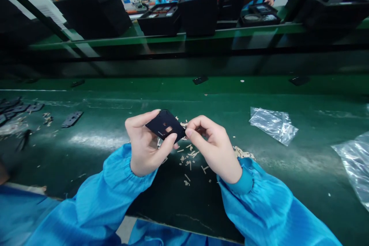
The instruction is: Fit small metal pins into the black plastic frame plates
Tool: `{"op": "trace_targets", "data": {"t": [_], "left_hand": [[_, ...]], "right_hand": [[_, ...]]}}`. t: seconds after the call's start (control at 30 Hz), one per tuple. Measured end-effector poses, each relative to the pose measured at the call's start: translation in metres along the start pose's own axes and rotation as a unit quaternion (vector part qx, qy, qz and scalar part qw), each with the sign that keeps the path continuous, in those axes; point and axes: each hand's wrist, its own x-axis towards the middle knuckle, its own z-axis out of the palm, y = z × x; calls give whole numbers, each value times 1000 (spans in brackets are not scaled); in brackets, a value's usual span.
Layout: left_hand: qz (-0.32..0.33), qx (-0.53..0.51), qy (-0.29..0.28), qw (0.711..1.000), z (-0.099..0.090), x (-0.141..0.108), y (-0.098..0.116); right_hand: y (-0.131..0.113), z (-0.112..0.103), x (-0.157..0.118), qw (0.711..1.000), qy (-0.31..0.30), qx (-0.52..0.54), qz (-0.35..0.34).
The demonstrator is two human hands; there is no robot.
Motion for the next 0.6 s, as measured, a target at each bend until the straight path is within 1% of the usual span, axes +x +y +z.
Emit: {"op": "trace_targets", "data": {"t": [0.17,0.3,0.47,0.6], "left_hand": [[24,-8,-5,1000,0,2,0],[22,-27,-7,999,-1,3,0],[-15,-77,-26,997,-2,4,5],[-40,-104,-22,994,-2,5,9]], "right_hand": [[2,0,0,999,-8,42,14],[3,0,0,999,-10,52,13],[-1,2,-3,1000,7,-1,-11],[-3,3,-6,997,26,-57,-44]]}}
